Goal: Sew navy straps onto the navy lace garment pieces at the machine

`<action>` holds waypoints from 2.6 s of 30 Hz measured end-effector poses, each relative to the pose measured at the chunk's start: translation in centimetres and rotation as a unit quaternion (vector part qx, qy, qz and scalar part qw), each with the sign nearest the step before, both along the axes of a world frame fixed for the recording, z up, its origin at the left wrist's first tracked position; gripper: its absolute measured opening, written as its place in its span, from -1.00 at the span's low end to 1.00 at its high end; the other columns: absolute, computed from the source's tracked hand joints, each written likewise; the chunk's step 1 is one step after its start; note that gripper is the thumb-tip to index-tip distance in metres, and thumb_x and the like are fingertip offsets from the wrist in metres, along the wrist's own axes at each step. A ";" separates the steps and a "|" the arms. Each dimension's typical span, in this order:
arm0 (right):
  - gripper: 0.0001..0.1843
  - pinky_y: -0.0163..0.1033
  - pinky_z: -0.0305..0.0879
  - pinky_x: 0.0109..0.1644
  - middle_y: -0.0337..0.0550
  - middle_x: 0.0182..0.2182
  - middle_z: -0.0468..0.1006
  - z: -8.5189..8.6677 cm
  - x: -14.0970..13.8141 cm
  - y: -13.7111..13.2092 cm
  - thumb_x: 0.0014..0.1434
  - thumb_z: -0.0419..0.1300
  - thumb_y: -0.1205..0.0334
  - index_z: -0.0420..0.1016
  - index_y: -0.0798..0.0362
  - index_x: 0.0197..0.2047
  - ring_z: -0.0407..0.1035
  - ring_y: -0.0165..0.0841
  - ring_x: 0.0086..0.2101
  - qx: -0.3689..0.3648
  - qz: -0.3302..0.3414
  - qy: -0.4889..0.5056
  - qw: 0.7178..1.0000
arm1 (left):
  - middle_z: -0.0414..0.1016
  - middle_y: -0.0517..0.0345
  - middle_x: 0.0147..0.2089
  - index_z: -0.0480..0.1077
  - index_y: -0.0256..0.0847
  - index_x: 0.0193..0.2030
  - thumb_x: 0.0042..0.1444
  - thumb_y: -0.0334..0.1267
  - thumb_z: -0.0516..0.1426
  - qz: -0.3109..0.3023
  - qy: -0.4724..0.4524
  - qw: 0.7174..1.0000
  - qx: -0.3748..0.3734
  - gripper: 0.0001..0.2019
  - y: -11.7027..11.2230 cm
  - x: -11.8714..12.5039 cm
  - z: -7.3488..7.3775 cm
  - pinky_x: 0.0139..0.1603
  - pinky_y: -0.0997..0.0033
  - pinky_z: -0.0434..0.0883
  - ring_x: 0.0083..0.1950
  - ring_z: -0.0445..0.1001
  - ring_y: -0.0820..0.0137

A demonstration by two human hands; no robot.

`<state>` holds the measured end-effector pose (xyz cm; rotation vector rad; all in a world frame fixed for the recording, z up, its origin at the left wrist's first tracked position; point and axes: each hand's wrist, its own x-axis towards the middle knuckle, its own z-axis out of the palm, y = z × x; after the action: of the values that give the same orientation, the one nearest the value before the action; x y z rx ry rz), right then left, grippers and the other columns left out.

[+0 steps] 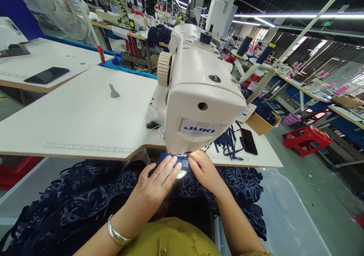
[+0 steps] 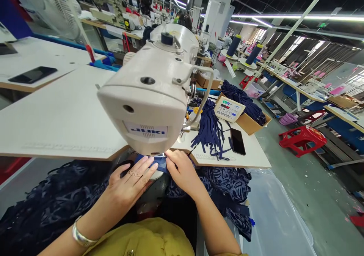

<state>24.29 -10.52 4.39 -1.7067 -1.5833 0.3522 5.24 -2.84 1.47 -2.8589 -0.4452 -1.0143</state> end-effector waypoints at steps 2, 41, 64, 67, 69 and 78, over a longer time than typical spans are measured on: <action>-0.78 -0.20 0.22 -0.11 -0.17 -0.30 0.44 0.3 0.1 0.2 0.34 -0.03 0.32 0.43 -0.02 -0.14 0.29 -0.30 -0.23 -0.002 0.005 -0.012 1.000 | 0.29 0.03 0.28 0.21 -0.19 0.26 0.30 -0.31 0.01 0.009 -0.004 1.000 0.001 -0.60 -0.1 0.0 0.0 0.27 0.13 0.03 0.27 0.29 0.27; -0.75 -0.22 0.20 -0.14 -0.20 -0.34 0.45 0.0 -0.4 0.9 0.32 -0.02 0.32 0.37 0.01 -0.38 0.30 -0.32 -0.25 0.004 -0.024 -0.014 1.000 | 0.29 -0.10 0.27 0.21 -0.26 0.27 0.28 -0.23 0.04 0.051 -0.022 0.998 -0.012 -0.57 -0.9 0.3 0.3 0.25 0.14 0.08 0.28 0.28 0.19; -0.77 -0.12 0.24 0.01 -0.14 -0.29 0.51 -5.3 3.7 -2.7 0.34 -0.01 0.17 0.44 0.02 -0.22 0.37 -0.30 -0.20 -0.035 -0.033 -0.002 0.999 | 0.41 -0.04 0.18 0.30 -0.15 0.19 0.24 -0.20 0.10 0.046 -0.027 0.998 -0.038 -0.62 -1.0 0.9 1.2 0.17 0.14 0.16 0.20 0.37 0.19; -0.81 -0.22 0.32 -0.13 -0.18 -0.30 0.51 -4.7 4.5 -3.9 0.29 0.06 0.14 0.46 0.01 -0.19 0.40 -0.33 -0.25 -0.073 -0.054 0.073 0.993 | 0.43 -0.07 0.15 0.33 -0.18 0.15 0.25 -0.20 0.08 0.041 -0.026 0.998 -0.034 -0.65 -1.0 0.8 1.5 0.14 0.13 0.19 0.18 0.38 0.18; -0.82 -0.28 0.31 -0.28 -0.25 -0.39 0.48 -3.3 4.5 -4.6 0.26 0.10 0.12 0.46 0.01 -0.21 0.37 -0.37 -0.37 -0.095 -0.061 0.129 0.985 | 0.48 -0.08 0.05 0.39 -0.20 0.05 0.25 -0.25 0.07 0.017 -0.037 0.998 -0.048 -0.75 -0.7 0.4 1.6 0.07 0.16 0.24 0.13 0.41 0.18; -0.79 -0.21 0.28 -0.19 -0.16 -0.34 0.49 2.3 -1.6 -1.3 0.34 0.02 0.16 0.42 0.00 -0.26 0.36 -0.30 -0.28 -0.005 -0.025 -0.019 0.999 | 0.51 -0.07 -0.07 0.40 -0.20 -0.11 0.09 -0.47 0.16 0.181 -0.179 0.966 -0.039 -0.78 3.8 -3.8 1.1 0.06 0.04 0.26 0.00 0.45 0.14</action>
<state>22.69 -11.82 6.66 -1.7671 -1.5646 0.3053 1.41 0.92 2.56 -2.5118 -1.0102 -1.4566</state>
